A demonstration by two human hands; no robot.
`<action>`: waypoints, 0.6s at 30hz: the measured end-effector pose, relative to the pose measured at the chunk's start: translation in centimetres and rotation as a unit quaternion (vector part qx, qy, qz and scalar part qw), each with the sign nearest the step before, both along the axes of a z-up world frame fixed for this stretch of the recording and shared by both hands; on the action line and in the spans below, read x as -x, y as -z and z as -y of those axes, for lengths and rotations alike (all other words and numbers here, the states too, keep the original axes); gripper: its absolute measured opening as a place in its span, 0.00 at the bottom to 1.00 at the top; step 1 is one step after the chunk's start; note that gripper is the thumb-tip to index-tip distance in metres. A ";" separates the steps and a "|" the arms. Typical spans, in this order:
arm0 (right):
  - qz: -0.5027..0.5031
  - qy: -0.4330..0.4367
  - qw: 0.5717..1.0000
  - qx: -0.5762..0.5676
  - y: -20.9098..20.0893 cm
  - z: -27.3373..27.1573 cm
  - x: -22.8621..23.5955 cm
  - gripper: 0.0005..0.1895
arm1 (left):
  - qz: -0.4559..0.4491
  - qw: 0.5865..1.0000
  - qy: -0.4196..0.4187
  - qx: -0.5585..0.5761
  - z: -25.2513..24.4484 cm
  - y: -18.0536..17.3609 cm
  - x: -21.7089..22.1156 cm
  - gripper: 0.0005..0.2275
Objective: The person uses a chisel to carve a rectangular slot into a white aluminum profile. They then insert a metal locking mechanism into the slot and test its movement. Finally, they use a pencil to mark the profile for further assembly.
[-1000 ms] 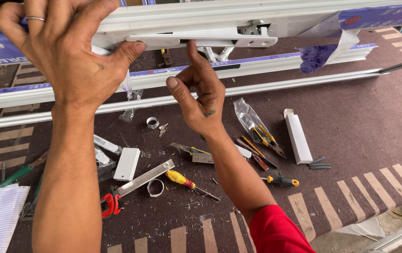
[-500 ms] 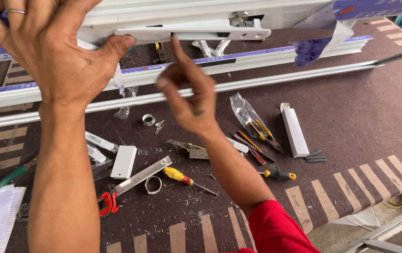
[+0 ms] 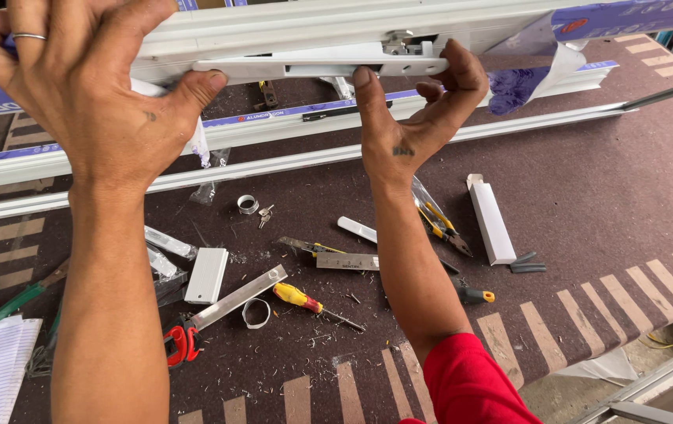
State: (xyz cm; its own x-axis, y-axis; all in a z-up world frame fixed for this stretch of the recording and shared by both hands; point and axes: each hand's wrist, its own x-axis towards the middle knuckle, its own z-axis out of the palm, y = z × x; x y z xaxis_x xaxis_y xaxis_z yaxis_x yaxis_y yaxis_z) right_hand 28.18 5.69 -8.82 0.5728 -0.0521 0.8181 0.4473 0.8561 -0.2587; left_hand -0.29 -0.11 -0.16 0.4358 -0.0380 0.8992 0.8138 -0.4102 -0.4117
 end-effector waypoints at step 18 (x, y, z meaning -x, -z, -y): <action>0.012 -0.011 0.998 -0.057 -0.7 -0.6 -0.8 0.33 | 0.000 1.000 0.009 -0.010 0.0 0.3 0.0 0.23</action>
State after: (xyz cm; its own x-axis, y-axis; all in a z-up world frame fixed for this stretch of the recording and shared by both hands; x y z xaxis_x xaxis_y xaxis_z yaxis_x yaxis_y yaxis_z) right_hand 28.97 6.25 -8.16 0.5547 -0.1332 0.8213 0.4326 0.8893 -0.1480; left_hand -0.25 -0.08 -0.49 0.4348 -0.0633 0.8983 0.8067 -0.4160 -0.4198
